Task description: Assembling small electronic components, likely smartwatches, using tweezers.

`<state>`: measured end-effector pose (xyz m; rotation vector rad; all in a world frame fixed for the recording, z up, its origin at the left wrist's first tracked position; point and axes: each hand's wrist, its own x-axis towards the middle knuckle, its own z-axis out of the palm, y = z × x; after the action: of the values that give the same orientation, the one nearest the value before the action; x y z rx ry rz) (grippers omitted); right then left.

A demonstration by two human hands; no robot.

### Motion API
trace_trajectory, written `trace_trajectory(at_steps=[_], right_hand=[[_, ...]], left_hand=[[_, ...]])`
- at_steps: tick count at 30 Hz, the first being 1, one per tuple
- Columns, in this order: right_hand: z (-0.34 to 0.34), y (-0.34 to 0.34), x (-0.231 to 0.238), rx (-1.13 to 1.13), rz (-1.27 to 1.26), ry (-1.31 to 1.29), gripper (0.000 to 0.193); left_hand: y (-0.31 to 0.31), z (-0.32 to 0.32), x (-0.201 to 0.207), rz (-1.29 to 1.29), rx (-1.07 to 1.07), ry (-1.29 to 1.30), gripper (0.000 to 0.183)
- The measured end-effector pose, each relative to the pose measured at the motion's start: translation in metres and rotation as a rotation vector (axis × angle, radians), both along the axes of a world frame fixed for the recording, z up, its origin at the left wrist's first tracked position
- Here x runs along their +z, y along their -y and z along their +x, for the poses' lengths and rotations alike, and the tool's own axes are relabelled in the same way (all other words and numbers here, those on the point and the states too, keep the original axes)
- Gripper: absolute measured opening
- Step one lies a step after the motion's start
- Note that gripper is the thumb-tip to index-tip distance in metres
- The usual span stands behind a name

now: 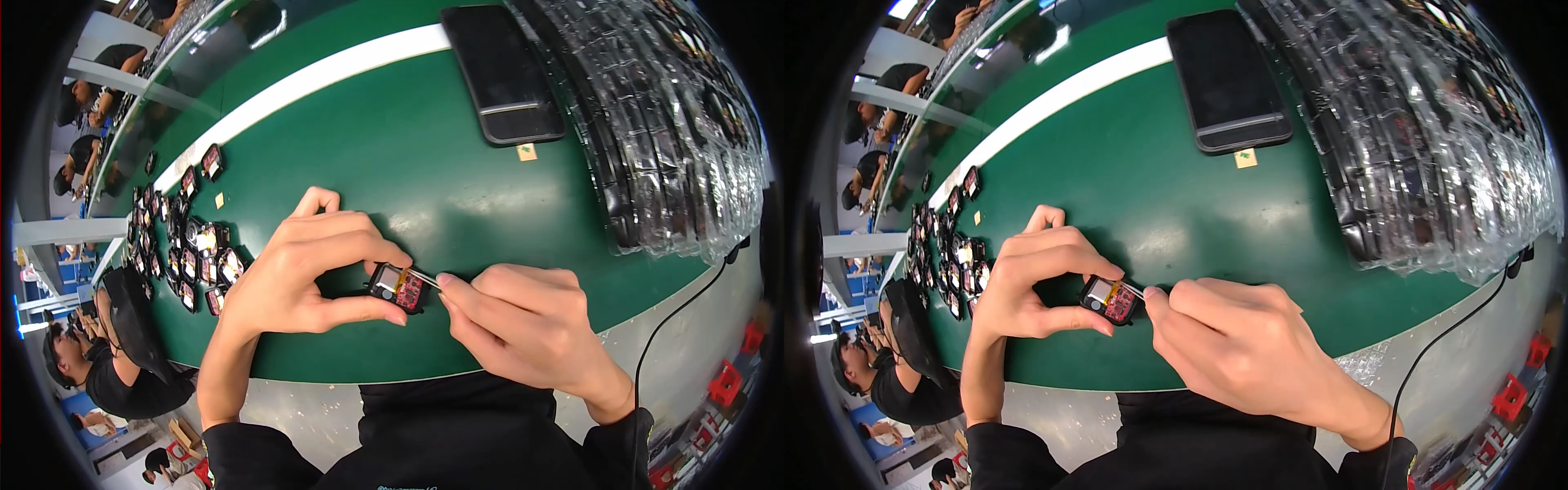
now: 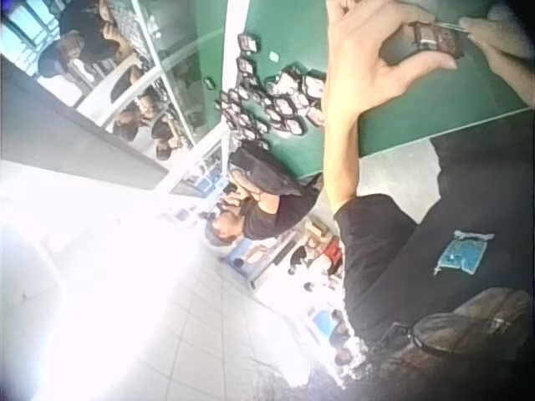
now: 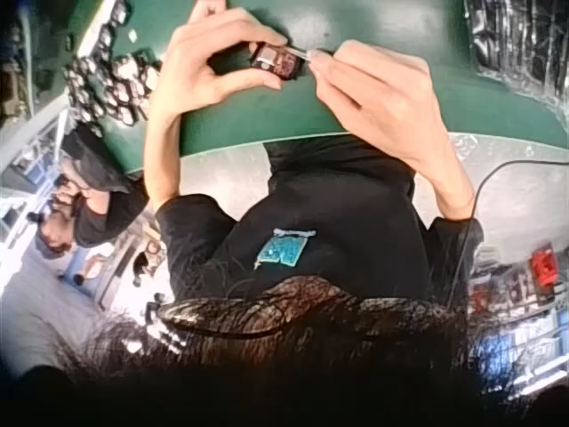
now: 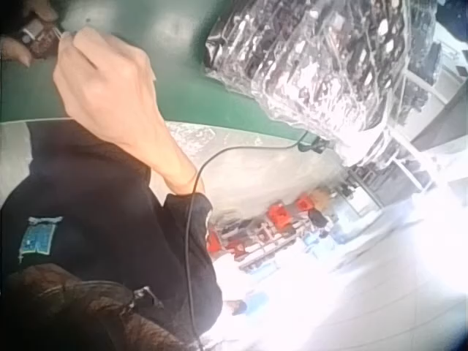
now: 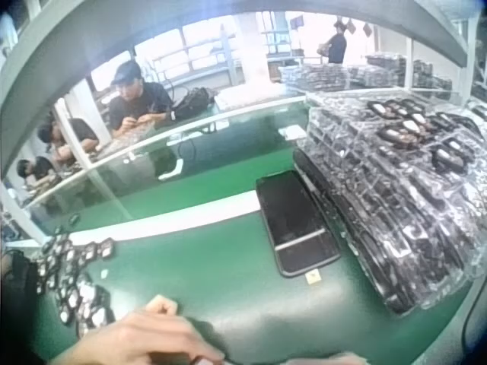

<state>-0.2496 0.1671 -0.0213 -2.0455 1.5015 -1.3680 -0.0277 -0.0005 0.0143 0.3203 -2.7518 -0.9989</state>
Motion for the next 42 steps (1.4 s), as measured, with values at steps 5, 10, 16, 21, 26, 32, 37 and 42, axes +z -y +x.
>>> trace_trajectory(at_steps=[5,10,16,21,26,32,37,42], right_hand=[[-0.013,-0.004,0.008,-0.143,-0.040,0.114,0.023],[-0.021,-0.018,0.018,-0.204,0.073,0.334,0.018],[-0.014,-0.022,0.010,-0.244,0.022,0.517,0.017],[-0.016,-0.020,0.012,-0.237,-0.025,0.519,0.017],[-0.020,-0.015,0.006,-0.233,-0.033,0.499,0.017],[-0.011,-0.016,0.008,-0.255,-0.015,0.458,0.017],[-0.007,-0.020,0.010,-0.263,0.089,0.433,0.016],[-0.015,-0.026,0.017,-0.265,0.072,0.394,0.013]], left_hand=[[-0.003,-0.007,0.005,-0.064,0.023,-0.013,0.057],[-0.011,-0.016,0.003,-0.168,0.030,-0.017,0.049],[0.008,-0.019,0.027,-0.071,0.254,-0.021,0.047],[0.060,-0.114,0.087,0.144,0.205,-0.300,0.055],[0.084,-0.287,0.140,-0.055,-0.021,-0.308,0.044],[0.113,-0.433,0.123,-0.216,-0.192,-0.302,0.056],[0.121,-0.455,0.097,-0.203,-0.212,-0.168,0.059],[0.132,-0.388,0.106,-0.119,-0.117,-0.399,0.045]])
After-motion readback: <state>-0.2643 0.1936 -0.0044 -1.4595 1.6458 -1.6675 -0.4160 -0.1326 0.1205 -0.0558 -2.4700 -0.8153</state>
